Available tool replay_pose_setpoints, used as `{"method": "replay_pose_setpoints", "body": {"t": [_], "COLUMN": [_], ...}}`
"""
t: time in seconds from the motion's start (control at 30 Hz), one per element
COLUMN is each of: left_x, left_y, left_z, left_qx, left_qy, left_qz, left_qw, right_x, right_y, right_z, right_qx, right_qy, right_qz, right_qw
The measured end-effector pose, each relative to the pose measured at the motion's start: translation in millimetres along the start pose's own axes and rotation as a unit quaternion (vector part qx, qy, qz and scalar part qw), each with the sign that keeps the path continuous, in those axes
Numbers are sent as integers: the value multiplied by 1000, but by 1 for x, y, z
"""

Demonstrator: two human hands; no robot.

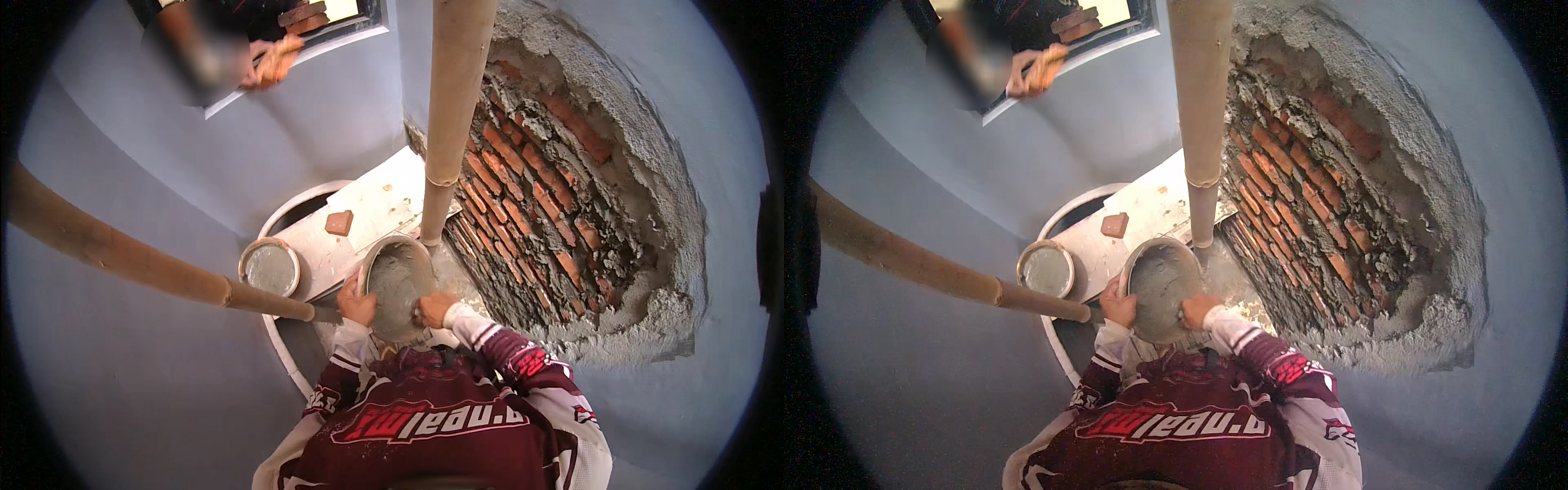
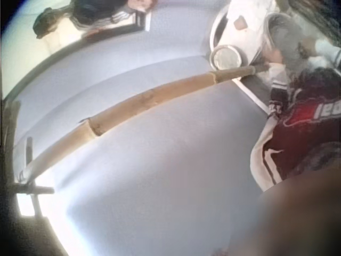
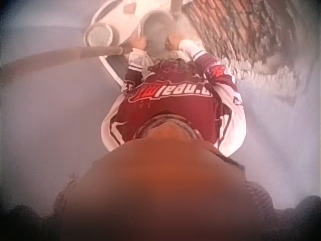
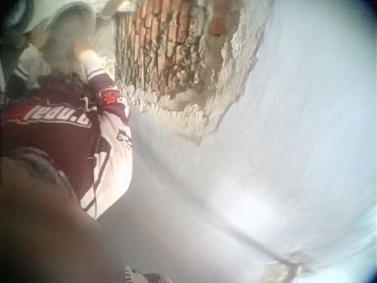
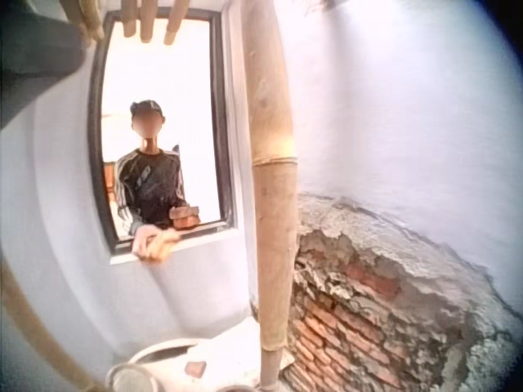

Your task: The person places red bricks into a wall opening and applies mortar with a trowel to secure them. Another person hands bricks through a window while the recorder continues building the brick section.

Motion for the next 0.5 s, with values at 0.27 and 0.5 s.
{"method": "replay_pose_setpoints", "body": {"t": [0.27, 0.5], "left_x": [8, -24], "left_y": [-25, -28], "left_z": [-2, 13], "left_qx": [9, 19], "left_qy": [130, 152], "left_qz": [24, -44], "left_qw": [991, 987], "right_x": [49, 103], "right_y": [-28, 9], "right_z": [69, 114], "right_qx": [138, 154], "right_qy": [-79, -215], "right_qz": [-146, -186], "right_qw": [976, 946]}}
Point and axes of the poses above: each hand's wrist, its own z-axis away from the middle knuckle, its own y-axis out of the back of the hand, x = y × z, the point moved 2 cm from there along -z, towards the middle knuckle, and after that the axes turned 3 degrees about z, right-handed, at the moved point
